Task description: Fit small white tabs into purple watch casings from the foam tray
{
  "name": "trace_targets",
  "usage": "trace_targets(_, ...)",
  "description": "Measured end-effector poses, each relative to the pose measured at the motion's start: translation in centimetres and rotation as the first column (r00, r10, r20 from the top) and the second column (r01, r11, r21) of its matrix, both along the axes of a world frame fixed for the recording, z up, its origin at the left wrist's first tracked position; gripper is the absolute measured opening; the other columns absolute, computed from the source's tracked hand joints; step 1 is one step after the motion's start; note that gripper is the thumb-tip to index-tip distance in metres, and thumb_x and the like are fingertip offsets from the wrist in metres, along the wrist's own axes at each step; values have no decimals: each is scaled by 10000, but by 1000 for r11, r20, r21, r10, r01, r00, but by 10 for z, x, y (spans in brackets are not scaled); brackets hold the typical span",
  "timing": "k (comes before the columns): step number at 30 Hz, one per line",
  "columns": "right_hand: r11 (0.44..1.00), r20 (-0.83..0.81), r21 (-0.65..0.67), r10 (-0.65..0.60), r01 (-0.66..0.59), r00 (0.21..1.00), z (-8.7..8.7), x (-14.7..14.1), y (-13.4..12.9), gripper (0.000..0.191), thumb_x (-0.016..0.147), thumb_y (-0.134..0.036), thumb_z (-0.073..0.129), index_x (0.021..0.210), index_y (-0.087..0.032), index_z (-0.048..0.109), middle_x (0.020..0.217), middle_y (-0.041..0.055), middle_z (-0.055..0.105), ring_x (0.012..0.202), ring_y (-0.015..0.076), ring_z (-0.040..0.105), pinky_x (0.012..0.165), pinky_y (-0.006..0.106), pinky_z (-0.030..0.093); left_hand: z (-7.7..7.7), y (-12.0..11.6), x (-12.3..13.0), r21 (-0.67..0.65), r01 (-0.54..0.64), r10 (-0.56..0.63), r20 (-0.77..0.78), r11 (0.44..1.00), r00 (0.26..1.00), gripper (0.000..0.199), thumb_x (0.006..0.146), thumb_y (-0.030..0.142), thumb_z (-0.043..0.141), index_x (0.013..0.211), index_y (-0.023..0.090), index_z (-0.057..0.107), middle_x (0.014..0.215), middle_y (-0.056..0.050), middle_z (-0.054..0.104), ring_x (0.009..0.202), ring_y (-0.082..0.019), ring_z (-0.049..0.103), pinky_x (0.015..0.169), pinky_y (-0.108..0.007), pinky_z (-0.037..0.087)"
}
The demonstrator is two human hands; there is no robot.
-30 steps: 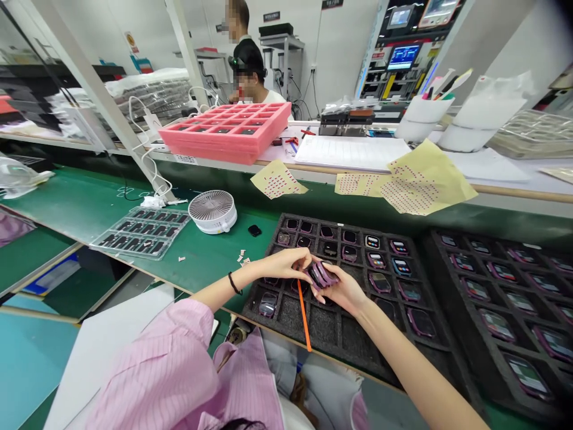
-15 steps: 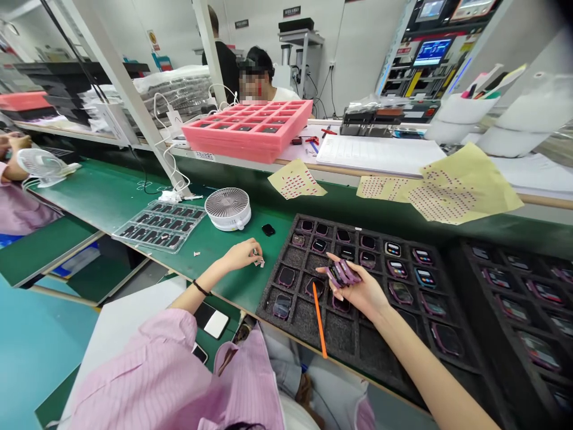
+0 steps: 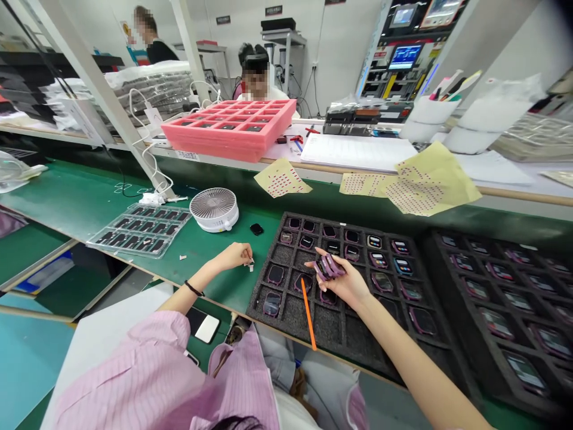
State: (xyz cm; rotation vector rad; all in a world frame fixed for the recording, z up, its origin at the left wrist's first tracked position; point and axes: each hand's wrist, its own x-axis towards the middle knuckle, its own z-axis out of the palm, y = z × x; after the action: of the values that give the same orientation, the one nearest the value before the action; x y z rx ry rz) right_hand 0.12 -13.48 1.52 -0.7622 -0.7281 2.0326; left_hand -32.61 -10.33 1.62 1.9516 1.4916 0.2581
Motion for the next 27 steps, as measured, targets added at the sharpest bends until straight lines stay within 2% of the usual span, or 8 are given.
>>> trace_targets(5,979,-29,108,-168,170,985,2,-5,-3,465,833,-315,468,1287,-214,461,861,59,704,547,189,606,505,344,474,16,-2,33,290,-81,45,130,954,990,268,849,296,517,1027,154,658,880,-71,679,744,-157,621,707,-272,492)
trace_targets(7,949,-45,180,-256,260,966,4,-8,-5,457,830,-324,491,1278,-236,469,874,46,695,572,184,614,527,350,490,24,-5,66,286,-126,28,325,950,945,295,847,353,536,1009,149,675,966,-93,678,785,-163,628,704,-277,514)
trace_targets(9,903,-52,258,-342,343,938,8,-8,-8,475,822,-332,518,1288,-260,459,902,36,681,621,184,626,555,351,503,30,-7,106,171,-154,30,571,973,820,345,812,396,597,1003,118,672,903,-94,695,714,-154,638,674,-290,541)
trace_targets(13,730,-9,445,-575,519,818,14,-4,-14,532,797,-352,564,1310,-304,432,1041,43,627,843,212,633,670,356,519,43,-10,180,45,-130,36,830,990,556,331,751,396,682,905,103,698,888,-93,707,796,-176,655,702,-304,561)
trace_targets(17,450,-50,602,-803,659,593,17,4,-17,518,794,-371,540,1298,-314,432,1180,57,542,1089,233,540,852,384,479,57,-15,223,159,-201,-49,885,967,463,240,751,350,699,855,137,735,875,-81,685,804,-156,629,692,-262,535)
trace_targets(20,294,-144,642,-861,708,488,18,8,-19,494,790,-383,515,1274,-332,430,1207,52,510,1146,237,511,927,413,438,66,-21,241,207,-192,-108,896,959,431,228,763,354,691,874,164,750,875,-68,644,775,-147,612,636,-250,519)
trace_targets(23,198,-171,657,-901,727,399,22,10,-21,470,777,-396,505,1239,-324,448,1213,63,506,1167,255,501,935,439,430,69,-27,253,278,-213,-153,872,937,465,176,776,330,688,864,195,760,876,-59,625,827,-153,600,696,-264,505)
trace_targets(27,188,-215,640,-887,745,409,28,9,-22,432,788,-387,500,1209,-307,443,1154,65,544,1127,242,533,984,453,393,66,-32,262,297,-242,-159,872,924,462,146,783,318,684,830,201,759,875,-57,632,854,-154,595,737,-270,484)
